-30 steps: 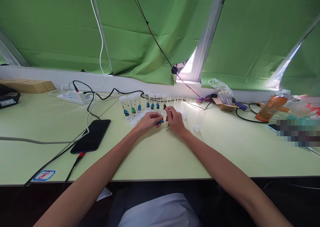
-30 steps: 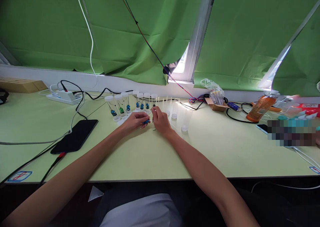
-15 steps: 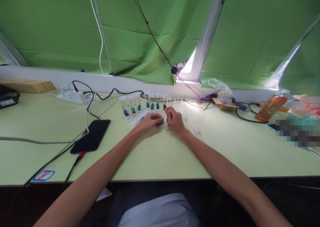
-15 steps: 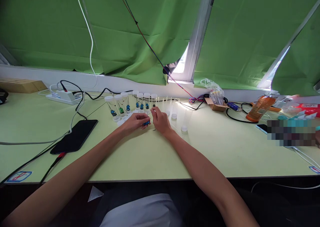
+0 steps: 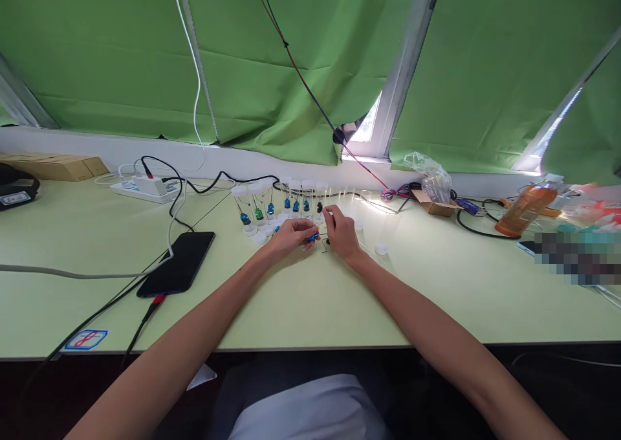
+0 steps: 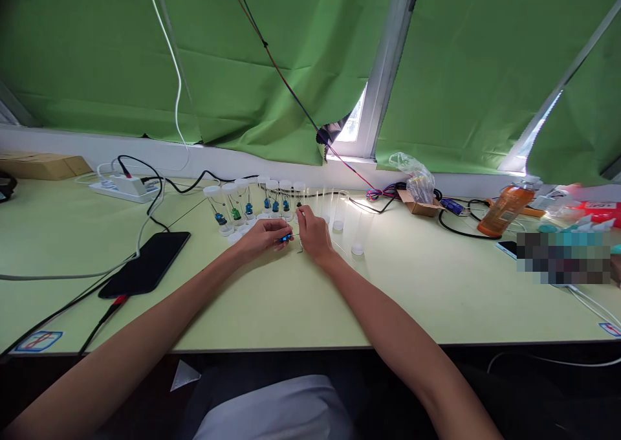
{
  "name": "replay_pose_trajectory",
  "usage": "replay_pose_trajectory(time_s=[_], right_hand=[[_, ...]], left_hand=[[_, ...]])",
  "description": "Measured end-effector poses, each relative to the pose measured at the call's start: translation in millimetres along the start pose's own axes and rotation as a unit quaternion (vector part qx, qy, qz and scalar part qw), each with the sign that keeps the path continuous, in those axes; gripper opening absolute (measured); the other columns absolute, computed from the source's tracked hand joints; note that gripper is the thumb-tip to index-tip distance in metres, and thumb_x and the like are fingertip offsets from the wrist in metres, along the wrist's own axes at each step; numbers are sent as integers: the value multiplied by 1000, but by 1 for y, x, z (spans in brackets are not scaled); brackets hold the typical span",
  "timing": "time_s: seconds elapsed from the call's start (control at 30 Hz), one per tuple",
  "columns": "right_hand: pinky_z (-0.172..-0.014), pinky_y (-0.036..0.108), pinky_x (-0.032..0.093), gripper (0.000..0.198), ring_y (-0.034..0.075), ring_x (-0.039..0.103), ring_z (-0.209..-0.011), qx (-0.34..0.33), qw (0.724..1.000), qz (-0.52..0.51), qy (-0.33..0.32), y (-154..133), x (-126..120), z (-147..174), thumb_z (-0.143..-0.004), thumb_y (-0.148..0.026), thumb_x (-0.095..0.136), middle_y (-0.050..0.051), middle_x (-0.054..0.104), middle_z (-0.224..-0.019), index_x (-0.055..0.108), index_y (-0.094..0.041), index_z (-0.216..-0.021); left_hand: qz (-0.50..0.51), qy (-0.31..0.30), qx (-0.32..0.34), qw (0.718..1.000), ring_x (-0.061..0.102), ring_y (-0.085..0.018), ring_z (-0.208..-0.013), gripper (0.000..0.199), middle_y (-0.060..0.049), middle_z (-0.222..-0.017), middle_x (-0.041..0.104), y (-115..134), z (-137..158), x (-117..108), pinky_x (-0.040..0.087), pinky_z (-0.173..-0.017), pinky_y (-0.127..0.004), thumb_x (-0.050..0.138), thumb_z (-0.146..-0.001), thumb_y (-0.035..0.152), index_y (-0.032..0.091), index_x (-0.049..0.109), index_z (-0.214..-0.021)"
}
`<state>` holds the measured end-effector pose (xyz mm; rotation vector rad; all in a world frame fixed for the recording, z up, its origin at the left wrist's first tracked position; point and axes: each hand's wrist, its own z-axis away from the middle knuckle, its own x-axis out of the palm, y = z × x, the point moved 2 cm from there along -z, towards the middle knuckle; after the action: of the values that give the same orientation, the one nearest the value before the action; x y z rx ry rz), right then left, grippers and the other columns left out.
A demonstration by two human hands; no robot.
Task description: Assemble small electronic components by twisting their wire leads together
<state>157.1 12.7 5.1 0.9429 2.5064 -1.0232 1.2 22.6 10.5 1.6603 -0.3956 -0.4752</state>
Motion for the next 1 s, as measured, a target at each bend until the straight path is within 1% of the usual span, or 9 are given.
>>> replay_pose_trajectory(time_s=[0.17, 0.33, 0.57, 0.87, 1.0], right_hand=[[-54, 24, 27, 28, 12, 33, -49, -8, 1000, 16, -5, 1, 1, 0, -99, -36, 32, -4, 44, -58, 55, -21, -94], [-55, 24, 28, 28, 12, 37, -50, -8, 999, 39, -8, 2, 2, 0, -99, -34, 32, -3, 47, -59, 56, -21, -94], [-55, 24, 28, 27, 13, 39, -51, -8, 999, 44, -12, 1, 2, -1, -98, -33, 32, -2, 50, -60, 56, -20, -95], [-55, 24, 29, 28, 12, 39, -51, 9, 1000, 9, -10, 3, 2, -1, -98, -35, 34, -2, 52, -62, 57, -20, -94], [-54, 24, 28, 26, 11, 36, -50, 17, 1000, -13, -9, 5, 3, 0, -97, -35, 36, -4, 48, -58, 58, -21, -92]], left_hand=[[30, -4, -7, 1000, 50, -8, -54, 31, -4, -72, 65, 1, 0, 1, 39, -55, -26, 75, -73, 43, 14, 63, -75], [40, -5, -13, 999, 50, -9, -54, 32, -4, -72, 65, 3, 0, 3, 39, -55, -26, 77, -71, 43, 14, 63, -74], [45, -16, -14, 999, 49, -8, -53, 31, -3, -71, 64, 4, 1, 4, 38, -54, -25, 75, -73, 42, 14, 62, -75], [49, -28, -10, 998, 49, -8, -54, 34, -4, -74, 65, 2, 0, 2, 40, -55, -26, 75, -72, 45, 14, 62, -77], [55, -33, -11, 998, 50, -9, -54, 33, -4, -74, 64, 2, 1, 2, 39, -54, -26, 75, -72, 45, 14, 62, -76]])
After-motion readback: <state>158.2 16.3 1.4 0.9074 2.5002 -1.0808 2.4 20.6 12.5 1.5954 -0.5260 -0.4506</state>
